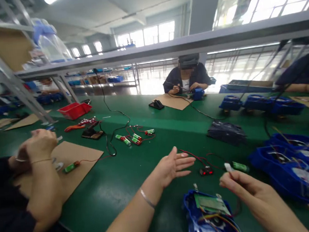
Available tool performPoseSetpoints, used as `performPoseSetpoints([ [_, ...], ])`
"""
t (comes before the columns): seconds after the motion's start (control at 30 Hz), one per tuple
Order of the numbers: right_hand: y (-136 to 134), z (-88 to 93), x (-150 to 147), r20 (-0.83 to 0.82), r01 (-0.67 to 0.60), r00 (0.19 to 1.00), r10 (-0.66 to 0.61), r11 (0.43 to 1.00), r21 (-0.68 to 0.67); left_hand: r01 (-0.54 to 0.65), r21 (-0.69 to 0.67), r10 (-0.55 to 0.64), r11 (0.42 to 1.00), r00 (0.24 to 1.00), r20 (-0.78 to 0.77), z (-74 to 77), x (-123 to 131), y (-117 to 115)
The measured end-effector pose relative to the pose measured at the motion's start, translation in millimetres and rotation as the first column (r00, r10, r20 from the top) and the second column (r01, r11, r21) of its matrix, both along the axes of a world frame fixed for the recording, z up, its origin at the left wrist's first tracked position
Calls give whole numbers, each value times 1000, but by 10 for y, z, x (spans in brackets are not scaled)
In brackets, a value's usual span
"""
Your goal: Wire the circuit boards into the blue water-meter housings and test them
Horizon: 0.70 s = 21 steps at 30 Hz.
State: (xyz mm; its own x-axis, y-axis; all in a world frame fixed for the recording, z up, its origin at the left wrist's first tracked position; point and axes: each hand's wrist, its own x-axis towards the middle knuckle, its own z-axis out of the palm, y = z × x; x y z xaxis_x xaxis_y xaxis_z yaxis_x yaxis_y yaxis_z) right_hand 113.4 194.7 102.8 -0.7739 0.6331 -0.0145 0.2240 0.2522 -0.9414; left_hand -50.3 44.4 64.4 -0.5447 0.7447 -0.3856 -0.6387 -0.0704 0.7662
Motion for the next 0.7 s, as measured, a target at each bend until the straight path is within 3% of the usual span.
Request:
performPoseSetpoints([
  [0.13, -155, -108, 267, 132, 17, 991, 12, 976, -217, 91, -112, -98, 990, 993, -63, -129, 248, -431],
  [0.27, -282, -328, 431, 143, 20, 989, 38, 923, -384, 196, -219, -220, 956, 971, -93, -198, 502, -651],
  [0.37, -335, -393, 493, 113, 25, 993, 27, 897, -440, 238, -263, -273, 935, 956, -105, -179, 673, -663],
  [0.5, -385, -429, 515, 135, 75, 991, 3, 818, -570, 208, -321, -257, 924, 959, -116, -181, 805, -587],
  [0.63, -436, -525, 533, 147, 20, 983, 114, 719, -695, 189, -354, -240, 916, 965, -103, -249, 843, -547],
  [0.7, -461, -563, 543, 159, 18, 978, 132, 714, -700, 184, -347, -233, 920, 966, -107, -275, 857, -552],
])
